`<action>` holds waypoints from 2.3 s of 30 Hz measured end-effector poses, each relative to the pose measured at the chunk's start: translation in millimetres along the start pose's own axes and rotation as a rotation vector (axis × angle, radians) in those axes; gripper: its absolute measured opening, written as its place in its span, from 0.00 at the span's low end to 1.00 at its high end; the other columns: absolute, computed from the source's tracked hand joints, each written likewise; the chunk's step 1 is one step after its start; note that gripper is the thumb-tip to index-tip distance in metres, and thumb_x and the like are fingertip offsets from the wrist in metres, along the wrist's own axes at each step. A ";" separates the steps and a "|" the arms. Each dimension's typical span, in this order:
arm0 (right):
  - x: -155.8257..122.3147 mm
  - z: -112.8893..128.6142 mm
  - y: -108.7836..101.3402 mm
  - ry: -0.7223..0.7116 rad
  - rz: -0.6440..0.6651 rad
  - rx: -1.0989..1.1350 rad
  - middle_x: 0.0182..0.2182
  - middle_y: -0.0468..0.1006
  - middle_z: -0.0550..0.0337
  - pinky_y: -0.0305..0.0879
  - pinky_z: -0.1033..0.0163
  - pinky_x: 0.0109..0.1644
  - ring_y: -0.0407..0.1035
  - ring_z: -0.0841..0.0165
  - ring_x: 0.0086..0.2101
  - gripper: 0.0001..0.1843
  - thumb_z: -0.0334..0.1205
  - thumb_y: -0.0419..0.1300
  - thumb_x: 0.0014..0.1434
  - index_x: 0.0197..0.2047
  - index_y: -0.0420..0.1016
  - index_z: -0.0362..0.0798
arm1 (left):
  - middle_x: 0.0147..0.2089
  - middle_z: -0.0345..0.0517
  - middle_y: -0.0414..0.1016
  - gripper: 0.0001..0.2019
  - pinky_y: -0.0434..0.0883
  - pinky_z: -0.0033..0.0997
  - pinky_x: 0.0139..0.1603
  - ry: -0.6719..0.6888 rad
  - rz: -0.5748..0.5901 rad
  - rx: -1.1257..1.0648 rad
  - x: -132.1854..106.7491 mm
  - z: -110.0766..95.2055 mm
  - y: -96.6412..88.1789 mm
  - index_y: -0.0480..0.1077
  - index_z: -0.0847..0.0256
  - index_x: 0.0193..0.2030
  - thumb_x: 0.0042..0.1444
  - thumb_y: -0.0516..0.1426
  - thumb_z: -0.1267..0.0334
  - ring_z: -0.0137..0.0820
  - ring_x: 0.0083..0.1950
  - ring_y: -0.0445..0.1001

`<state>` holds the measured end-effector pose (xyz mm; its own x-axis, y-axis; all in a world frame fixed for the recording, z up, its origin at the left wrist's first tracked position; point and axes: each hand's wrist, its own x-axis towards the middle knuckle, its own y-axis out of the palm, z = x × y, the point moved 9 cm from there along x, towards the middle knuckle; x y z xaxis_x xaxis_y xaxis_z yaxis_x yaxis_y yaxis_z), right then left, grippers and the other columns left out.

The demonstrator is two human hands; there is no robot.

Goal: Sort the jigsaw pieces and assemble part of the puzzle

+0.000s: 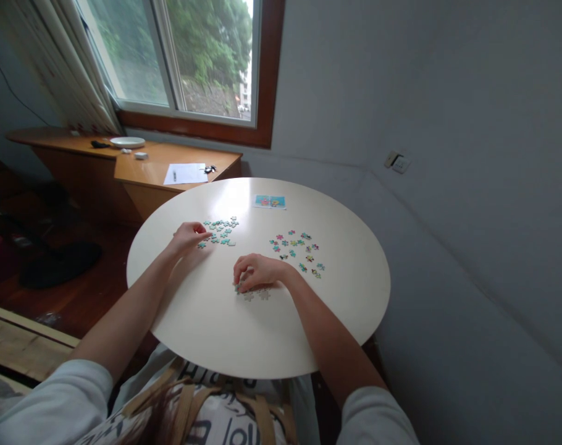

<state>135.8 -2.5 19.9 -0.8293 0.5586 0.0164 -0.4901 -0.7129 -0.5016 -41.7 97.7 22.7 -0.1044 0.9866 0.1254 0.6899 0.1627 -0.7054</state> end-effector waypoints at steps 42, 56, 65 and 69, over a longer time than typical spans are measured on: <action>-124.4 -79.4 -137.6 0.802 -0.798 -0.247 0.22 0.74 0.61 0.53 0.74 0.18 0.59 0.79 0.16 0.07 0.29 0.61 0.49 0.34 0.77 0.40 | 0.21 0.38 0.68 0.11 0.55 0.41 0.43 0.017 -0.001 0.037 -5.8 -9.1 0.3 0.65 0.61 0.20 0.43 0.58 0.56 0.36 0.31 0.69; -121.8 -78.2 -143.3 0.862 -0.801 -0.491 0.28 0.78 0.58 0.63 0.69 0.29 0.68 0.74 0.24 0.10 0.30 0.64 0.47 0.35 0.79 0.45 | 0.22 0.39 0.69 0.11 0.56 0.37 0.38 0.035 -0.011 0.065 -4.4 -8.5 2.5 0.66 0.60 0.21 0.43 0.58 0.55 0.36 0.31 0.69; -76.0 -43.4 -121.0 0.488 -0.715 -0.438 0.26 0.77 0.60 0.60 0.69 0.32 0.68 0.72 0.28 0.07 0.36 0.60 0.51 0.32 0.78 0.44 | 0.22 0.41 0.70 0.12 0.58 0.31 0.32 0.068 -0.004 -0.005 -0.9 -4.5 8.9 0.69 0.60 0.23 0.42 0.58 0.52 0.35 0.32 0.69; -30.4 -20.1 -65.7 0.294 -0.404 -0.340 0.25 0.75 0.61 0.60 0.69 0.32 0.66 0.73 0.28 0.05 0.35 0.61 0.49 0.30 0.78 0.43 | 0.23 0.41 0.71 0.12 0.59 0.30 0.31 0.089 0.007 -0.021 -1.1 -6.5 10.6 0.70 0.60 0.24 0.42 0.58 0.52 0.34 0.31 0.69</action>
<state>198.6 35.9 35.0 -0.4623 0.8854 0.0480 -0.5977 -0.2711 -0.7545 -29.6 98.2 19.6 -0.0359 0.9826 0.1823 0.7051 0.1542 -0.6922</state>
